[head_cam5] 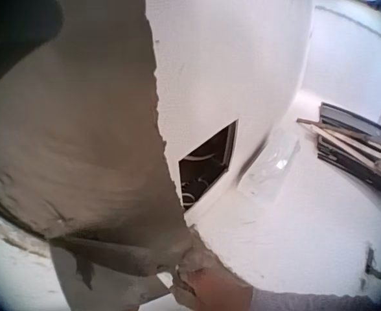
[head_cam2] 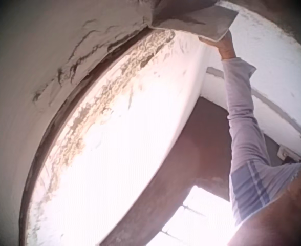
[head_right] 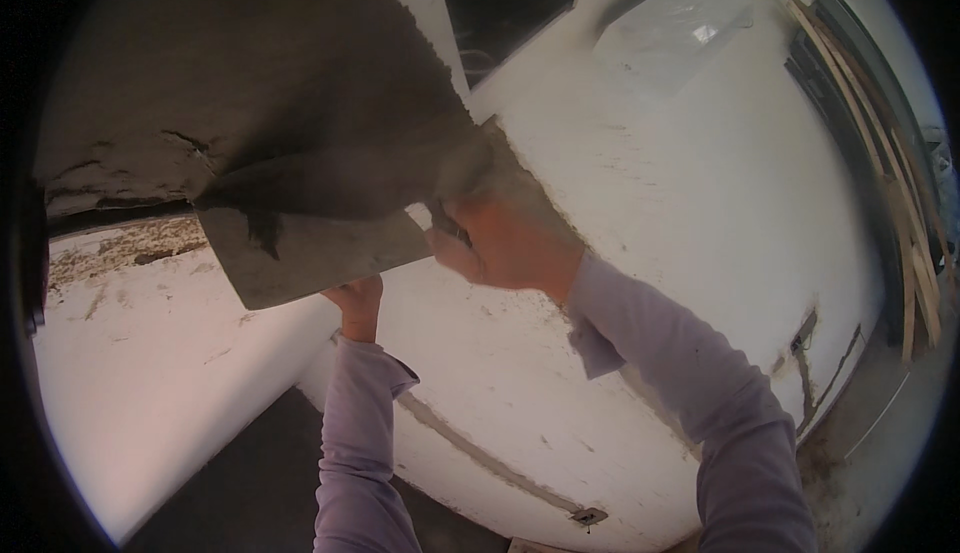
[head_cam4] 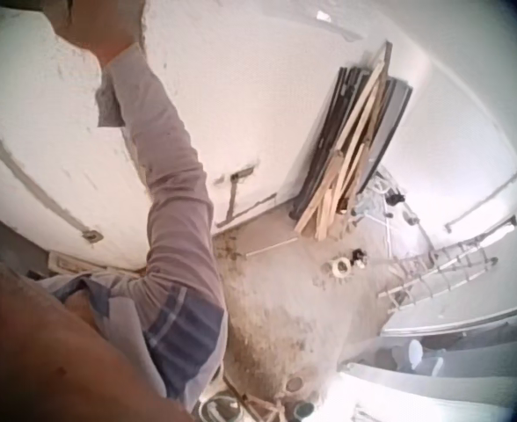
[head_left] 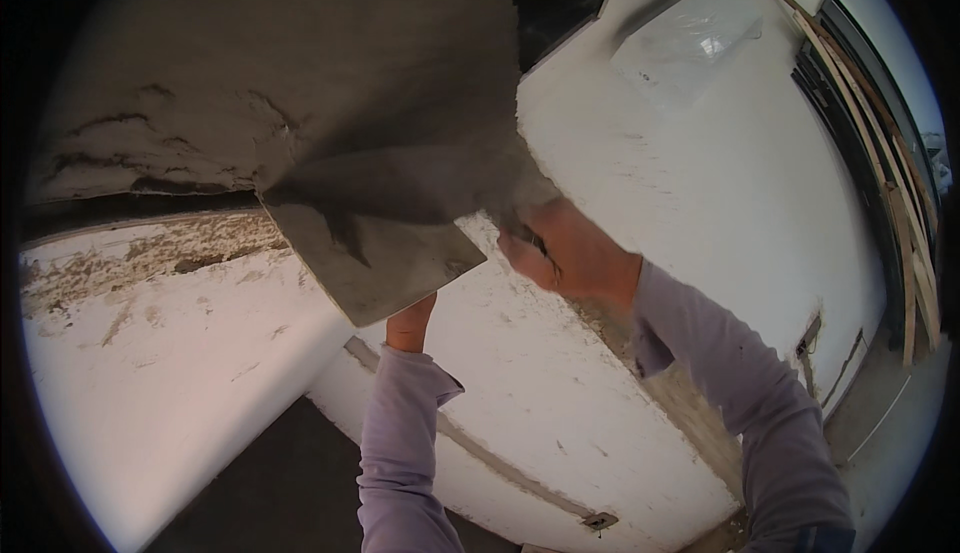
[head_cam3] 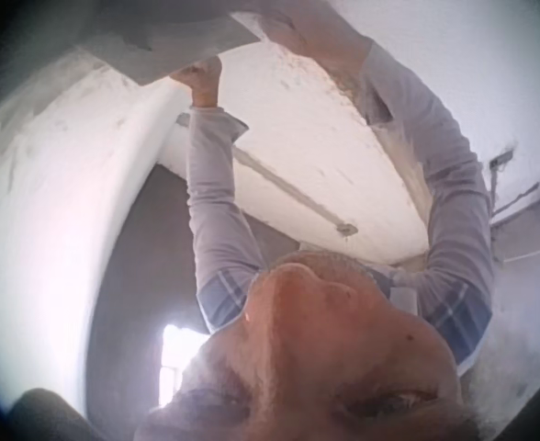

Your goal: The person applies plaster to a wall corner using a trowel and a hawk, and then cleans the hawk in a bucket using a brush and a trowel.

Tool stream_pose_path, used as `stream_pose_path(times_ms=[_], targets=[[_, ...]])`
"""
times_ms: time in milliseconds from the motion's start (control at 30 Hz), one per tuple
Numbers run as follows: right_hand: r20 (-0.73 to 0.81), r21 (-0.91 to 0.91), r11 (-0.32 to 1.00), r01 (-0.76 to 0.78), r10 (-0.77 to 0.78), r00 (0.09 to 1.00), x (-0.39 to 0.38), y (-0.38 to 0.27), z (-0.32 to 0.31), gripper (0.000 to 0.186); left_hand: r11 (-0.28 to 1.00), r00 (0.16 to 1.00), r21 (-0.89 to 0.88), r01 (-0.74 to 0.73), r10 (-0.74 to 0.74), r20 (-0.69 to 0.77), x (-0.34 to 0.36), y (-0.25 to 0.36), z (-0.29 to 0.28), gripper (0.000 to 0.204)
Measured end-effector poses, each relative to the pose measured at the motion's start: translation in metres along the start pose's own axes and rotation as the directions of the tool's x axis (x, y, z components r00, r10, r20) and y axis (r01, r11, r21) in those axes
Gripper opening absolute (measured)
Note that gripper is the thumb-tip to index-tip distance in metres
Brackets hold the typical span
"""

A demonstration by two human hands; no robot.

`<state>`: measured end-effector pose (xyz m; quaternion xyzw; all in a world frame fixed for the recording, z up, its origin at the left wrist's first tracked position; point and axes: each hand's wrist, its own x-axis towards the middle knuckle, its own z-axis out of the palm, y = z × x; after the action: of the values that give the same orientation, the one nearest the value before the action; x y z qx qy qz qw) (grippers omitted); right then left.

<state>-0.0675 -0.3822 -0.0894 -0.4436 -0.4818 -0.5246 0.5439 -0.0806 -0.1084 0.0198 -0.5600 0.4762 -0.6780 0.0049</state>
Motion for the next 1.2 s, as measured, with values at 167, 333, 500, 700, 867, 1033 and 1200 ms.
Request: stream_pose_path(times_ms=[167, 333, 500, 700, 867, 1033, 1200], targets=[[0.024, -0.105, 0.994, -0.024, 0.027, 0.999, 0.015, 0.022, 0.007, 0.038, 0.969, 0.996, -0.233, 0.084, -0.089, -0.013, -0.021, -0.015, -0.006, 0.039], [0.008, -0.099, 0.995, 0.012, -0.011, 1.000, 0.006, 0.067, 0.014, 0.039, 0.998, 0.997, 0.060, -0.025, 0.020, 0.078, -0.016, -0.011, -0.002, 0.041], [0.186, -0.134, 0.970, -0.203, 0.226, 0.956, -0.047, 0.079, -0.017, 0.036, 0.959, 0.986, 0.264, -0.108, 0.069, 0.151, -0.018, -0.009, -0.007, 0.043], [0.235, -0.049, 0.987, -0.154, 0.162, 0.958, -0.033, 0.000, -0.038, 0.032, 0.813, 0.958, 0.519, -0.264, 0.159, 0.237, -0.023, -0.020, -0.019, 0.045], [0.154, -0.002, 1.000, -0.003, 0.003, 0.988, -0.012, -0.018, -0.042, 0.033, 0.822, 0.959, 0.511, -0.250, 0.138, 0.248, -0.022, -0.023, -0.020, 0.047], [0.230, -0.102, 0.993, 0.057, -0.032, 0.973, 0.022, -0.007, -0.074, 0.039, 0.884, 0.974, 0.437, -0.164, 0.076, 0.211, -0.025, -0.024, -0.016, 0.047], [0.371, -0.165, 0.986, -0.002, 0.064, 0.926, 0.037, 0.009, -0.087, 0.043, 0.889, 0.978, 0.432, -0.152, 0.072, 0.196, -0.025, -0.027, -0.013, 0.047]])
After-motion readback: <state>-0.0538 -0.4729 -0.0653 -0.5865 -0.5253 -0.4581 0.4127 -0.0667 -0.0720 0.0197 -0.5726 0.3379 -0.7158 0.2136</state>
